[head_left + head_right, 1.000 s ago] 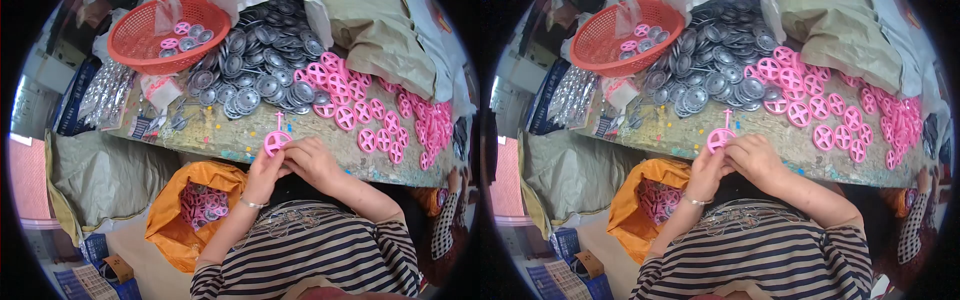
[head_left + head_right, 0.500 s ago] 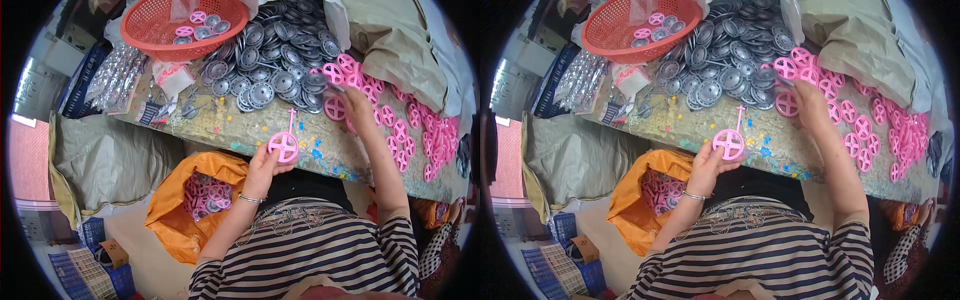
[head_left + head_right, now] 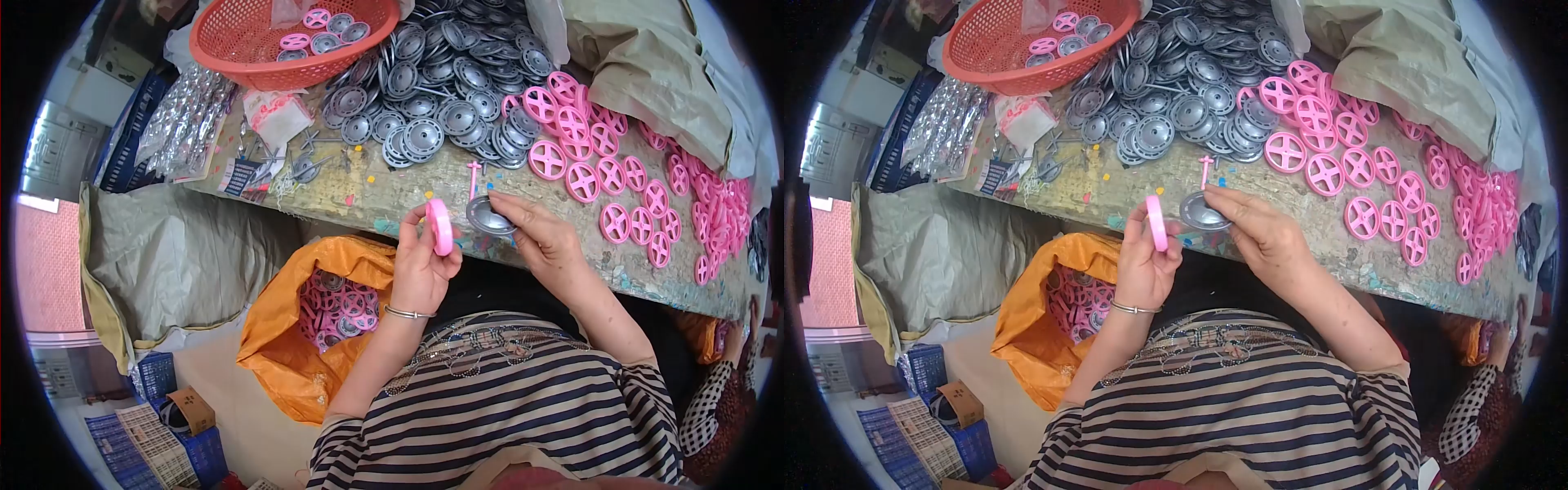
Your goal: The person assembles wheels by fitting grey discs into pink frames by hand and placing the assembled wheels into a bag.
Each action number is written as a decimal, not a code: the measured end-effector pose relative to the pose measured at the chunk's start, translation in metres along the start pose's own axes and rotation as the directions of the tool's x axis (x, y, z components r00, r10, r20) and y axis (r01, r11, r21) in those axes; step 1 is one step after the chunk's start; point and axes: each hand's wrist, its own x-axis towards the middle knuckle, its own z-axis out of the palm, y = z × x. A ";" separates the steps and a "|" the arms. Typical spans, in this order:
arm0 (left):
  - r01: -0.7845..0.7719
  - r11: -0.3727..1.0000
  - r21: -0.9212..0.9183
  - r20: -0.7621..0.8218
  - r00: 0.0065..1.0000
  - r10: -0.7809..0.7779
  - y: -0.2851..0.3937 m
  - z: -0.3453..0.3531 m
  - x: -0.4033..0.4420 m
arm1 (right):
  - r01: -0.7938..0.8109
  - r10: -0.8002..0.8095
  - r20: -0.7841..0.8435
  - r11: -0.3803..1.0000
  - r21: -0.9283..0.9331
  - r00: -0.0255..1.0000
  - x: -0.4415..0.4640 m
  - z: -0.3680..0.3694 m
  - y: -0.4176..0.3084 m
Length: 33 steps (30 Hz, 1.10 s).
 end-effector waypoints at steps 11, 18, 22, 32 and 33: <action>0.055 0.673 0.738 0.008 0.996 -0.089 0.010 0.004 -0.010 | 0.168 -0.165 0.042 0.982 -0.089 0.985 -0.005 0.031 -0.005; 0.025 0.950 0.311 0.295 0.948 -0.122 0.012 0.004 -0.022 | 0.197 -0.185 0.079 0.962 -0.190 0.980 -0.009 0.021 -0.006; 0.008 0.950 0.311 0.226 0.971 -0.082 0.006 0.007 -0.020 | 0.135 -0.114 0.101 0.962 -0.239 0.988 -0.007 0.016 -0.021; -0.122 0.789 0.602 0.284 0.956 -0.069 -0.005 -0.001 -0.018 | -0.535 0.444 0.300 0.711 0.456 0.844 -0.010 0.020 0.007; -0.143 0.788 0.599 0.300 0.952 -0.055 -0.006 -0.001 -0.017 | -0.514 0.428 0.285 0.718 0.469 0.858 -0.013 0.023 0.010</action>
